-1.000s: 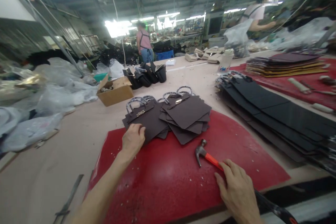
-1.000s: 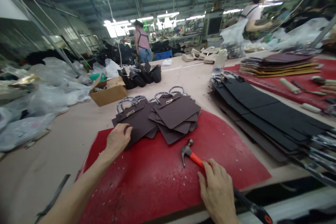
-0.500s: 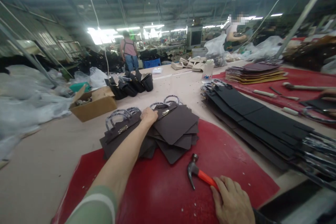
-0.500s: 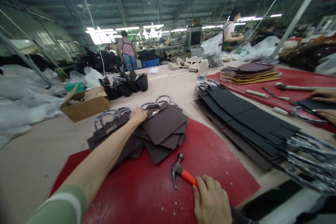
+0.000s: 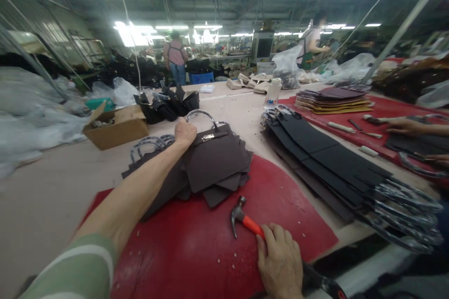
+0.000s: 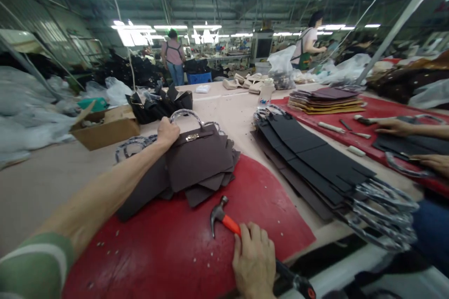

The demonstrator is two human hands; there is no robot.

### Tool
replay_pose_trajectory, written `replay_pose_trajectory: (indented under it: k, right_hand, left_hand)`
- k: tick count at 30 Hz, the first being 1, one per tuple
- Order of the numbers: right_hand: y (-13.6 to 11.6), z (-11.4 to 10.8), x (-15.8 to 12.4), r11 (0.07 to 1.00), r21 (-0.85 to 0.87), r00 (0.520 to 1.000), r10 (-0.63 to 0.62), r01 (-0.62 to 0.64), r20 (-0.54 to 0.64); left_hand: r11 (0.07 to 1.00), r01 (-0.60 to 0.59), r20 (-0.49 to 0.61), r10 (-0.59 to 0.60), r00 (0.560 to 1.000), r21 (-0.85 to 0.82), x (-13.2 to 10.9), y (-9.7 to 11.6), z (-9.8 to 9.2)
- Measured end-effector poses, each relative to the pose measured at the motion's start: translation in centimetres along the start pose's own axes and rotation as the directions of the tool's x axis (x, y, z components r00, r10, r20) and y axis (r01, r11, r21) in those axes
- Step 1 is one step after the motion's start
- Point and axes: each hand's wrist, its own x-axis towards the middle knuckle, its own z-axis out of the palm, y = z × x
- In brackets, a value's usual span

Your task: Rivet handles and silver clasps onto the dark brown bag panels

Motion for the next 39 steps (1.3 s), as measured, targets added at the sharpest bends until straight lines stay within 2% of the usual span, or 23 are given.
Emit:
replay_pose_trajectory:
  k: [3, 6, 8, 10, 12, 15, 18, 20, 24, 28, 31, 34, 37, 39]
  right_hand:
    - [-0.6, -1.3, 0.7, 1.000, -0.012, 0.997, 0.016, -0.015, 0.075]
    - [-1.1, -2.2, 1.4, 0.999, -0.019, 0.985, 0.042, -0.040, 0.167]
    - [-1.3, -2.4, 1.7, 0.998, -0.019, 0.974, 0.060, -0.057, 0.217]
    - [-1.2, -2.4, 1.8, 0.998, -0.003, 0.966, 0.056, -0.057, 0.252]
    - [-1.0, -2.3, 1.9, 0.998, 0.033, 0.961, 0.045, -0.056, 0.271]
    - [-0.5, -2.3, 1.8, 0.994, 0.087, 0.960, 0.034, -0.060, 0.279]
    - [0.0, -2.2, 1.9, 0.991, 0.123, 0.962, 0.024, -0.059, 0.271]
    - [0.4, -2.0, 2.0, 0.985, 0.165, 0.966, -0.002, -0.042, 0.259]
    - [1.6, -1.4, 2.4, 0.971, 0.238, 0.971, -0.076, 0.020, 0.229]
    - [1.4, -2.1, 2.7, 0.965, 0.257, 0.983, -0.087, 0.044, 0.159]
    - [-1.1, -3.9, 2.3, 0.959, 0.279, 0.991, -0.080, 0.047, 0.109]
    - [-5.2, -5.6, 1.3, 0.883, 0.439, 0.972, -0.223, 0.166, 0.080]
    - [-9.1, -6.1, 0.0, 0.757, 0.587, 0.899, -0.425, 0.287, 0.109]
    - [-10.9, -5.5, -0.6, 0.718, 0.613, 0.840, -0.520, 0.330, 0.156]
  left_hand:
    - [0.996, -0.055, -0.064, 0.060, 0.996, 0.068, -1.5, -0.7, -4.2]
    - [0.993, -0.064, -0.090, 0.073, 0.993, 0.099, -4.4, -3.4, -8.5]
    - [0.996, -0.005, -0.043, 0.010, 0.999, 0.094, -7.8, -6.0, -10.9]
    - [0.995, 0.070, 0.032, -0.073, 0.997, 0.073, -12.4, -8.8, -12.5]
    - [0.988, 0.150, 0.092, -0.154, 0.984, 0.046, -17.6, -11.5, -13.4]
    - [0.961, 0.275, 0.155, -0.275, 0.949, 0.023, -24.6, -15.0, -13.3]
    - [0.942, 0.336, 0.196, -0.326, 0.925, -0.016, -28.6, -16.8, -12.4]
    - [0.939, 0.339, 0.202, -0.320, 0.925, -0.064, -29.5, -16.9, -11.8]
    - [0.938, 0.334, 0.208, -0.310, 0.928, -0.089, -29.8, -15.9, -10.9]
    - [0.944, 0.317, 0.174, -0.299, 0.938, -0.090, -30.1, -15.2, -9.6]
    - [0.929, 0.335, 0.156, -0.312, 0.937, -0.157, -30.3, -15.1, -8.9]
    - [0.934, 0.311, 0.105, -0.296, 0.949, -0.179, -30.5, -14.9, -9.2]
    - [0.939, 0.290, 0.063, -0.283, 0.957, -0.188, -30.8, -15.0, -10.8]
    - [0.940, 0.277, 0.040, -0.275, 0.961, -0.198, -31.0, -15.6, -12.2]
